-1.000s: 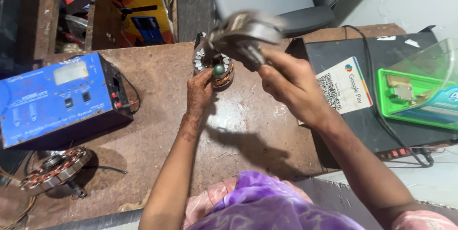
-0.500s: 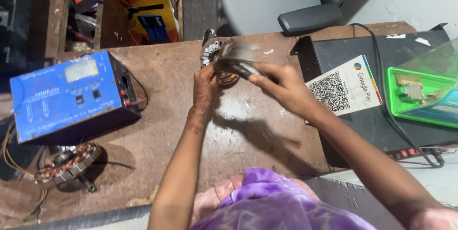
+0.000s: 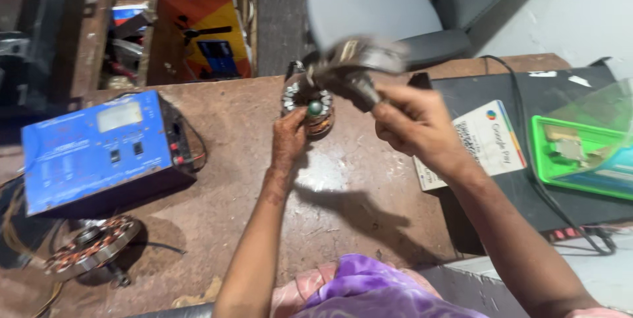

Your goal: The person seats copper motor windings in a ceiling fan stator, holding a green-handled screwdriver against the coil slots and striking it with a claw hammer, working around the stator slot by slot. A second disassembled fan stator sits on the bench beside the work.

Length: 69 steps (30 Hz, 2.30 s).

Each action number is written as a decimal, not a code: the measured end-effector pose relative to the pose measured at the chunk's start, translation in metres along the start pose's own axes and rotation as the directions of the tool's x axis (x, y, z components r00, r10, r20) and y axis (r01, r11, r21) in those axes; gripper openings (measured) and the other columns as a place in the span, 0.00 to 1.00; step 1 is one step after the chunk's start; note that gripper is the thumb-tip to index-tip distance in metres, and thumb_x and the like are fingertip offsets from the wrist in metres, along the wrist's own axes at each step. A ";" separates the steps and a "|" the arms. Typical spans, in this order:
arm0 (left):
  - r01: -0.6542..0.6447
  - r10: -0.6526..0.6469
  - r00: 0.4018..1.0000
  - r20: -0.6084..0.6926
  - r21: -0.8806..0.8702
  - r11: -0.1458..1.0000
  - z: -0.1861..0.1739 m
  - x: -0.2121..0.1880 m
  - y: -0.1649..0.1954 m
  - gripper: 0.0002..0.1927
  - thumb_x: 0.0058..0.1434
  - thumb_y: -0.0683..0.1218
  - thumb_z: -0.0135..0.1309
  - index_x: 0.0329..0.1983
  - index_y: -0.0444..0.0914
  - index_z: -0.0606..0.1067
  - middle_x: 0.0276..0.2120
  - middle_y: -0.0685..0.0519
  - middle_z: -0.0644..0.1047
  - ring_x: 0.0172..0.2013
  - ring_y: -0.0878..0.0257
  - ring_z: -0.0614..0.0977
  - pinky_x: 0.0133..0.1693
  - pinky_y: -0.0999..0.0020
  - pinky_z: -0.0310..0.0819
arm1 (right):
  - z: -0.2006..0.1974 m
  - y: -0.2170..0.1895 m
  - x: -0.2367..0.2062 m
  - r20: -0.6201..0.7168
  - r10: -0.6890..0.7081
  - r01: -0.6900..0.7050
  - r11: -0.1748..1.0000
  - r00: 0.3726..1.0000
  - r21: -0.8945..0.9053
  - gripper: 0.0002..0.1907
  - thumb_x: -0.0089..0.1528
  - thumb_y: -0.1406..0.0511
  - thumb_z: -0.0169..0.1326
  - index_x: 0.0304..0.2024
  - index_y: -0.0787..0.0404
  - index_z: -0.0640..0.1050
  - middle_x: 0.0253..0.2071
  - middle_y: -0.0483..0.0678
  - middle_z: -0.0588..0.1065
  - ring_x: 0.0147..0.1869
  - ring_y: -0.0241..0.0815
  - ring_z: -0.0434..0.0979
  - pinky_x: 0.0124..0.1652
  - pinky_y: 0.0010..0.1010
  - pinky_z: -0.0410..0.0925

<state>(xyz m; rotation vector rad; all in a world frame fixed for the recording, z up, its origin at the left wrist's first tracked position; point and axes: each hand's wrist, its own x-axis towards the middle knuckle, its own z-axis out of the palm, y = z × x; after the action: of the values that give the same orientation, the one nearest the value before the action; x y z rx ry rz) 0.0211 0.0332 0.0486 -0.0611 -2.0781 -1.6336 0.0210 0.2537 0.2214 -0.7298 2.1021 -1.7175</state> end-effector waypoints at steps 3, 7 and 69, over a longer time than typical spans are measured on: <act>0.452 -0.448 0.891 0.073 -0.056 0.890 -0.001 0.001 0.006 0.14 0.65 0.35 0.51 0.51 0.41 0.79 0.40 0.53 0.83 0.38 0.60 0.87 0.32 0.59 0.87 | 0.001 0.001 -0.004 -0.069 -0.170 0.183 0.949 0.983 0.255 0.17 0.70 0.57 0.53 0.50 0.65 0.77 0.26 0.42 0.73 0.22 0.27 0.65 0.20 0.20 0.59; 0.480 -0.492 0.869 0.050 -0.329 0.813 0.001 0.001 -0.003 0.14 0.71 0.39 0.48 0.53 0.35 0.81 0.44 0.42 0.83 0.40 0.56 0.86 0.38 0.63 0.74 | 0.012 0.001 0.007 -0.018 0.185 -0.186 0.973 0.983 -0.140 0.17 0.68 0.58 0.52 0.50 0.64 0.78 0.22 0.40 0.68 0.19 0.27 0.63 0.17 0.20 0.57; 0.071 -0.083 0.992 0.093 0.119 0.990 0.006 0.021 -0.051 0.08 0.66 0.34 0.55 0.44 0.37 0.81 0.38 0.49 0.84 0.39 0.60 0.87 0.42 0.64 0.82 | 0.022 0.020 0.006 -0.195 0.158 -0.178 0.980 0.968 -0.088 0.17 0.69 0.58 0.56 0.46 0.67 0.81 0.21 0.39 0.70 0.20 0.27 0.65 0.18 0.21 0.60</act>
<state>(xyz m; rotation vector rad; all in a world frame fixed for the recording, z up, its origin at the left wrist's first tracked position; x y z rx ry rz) -0.0163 0.0192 0.0100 -0.0222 -2.2717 -1.5797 0.0245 0.2351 0.1971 -0.4157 2.3208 -1.6499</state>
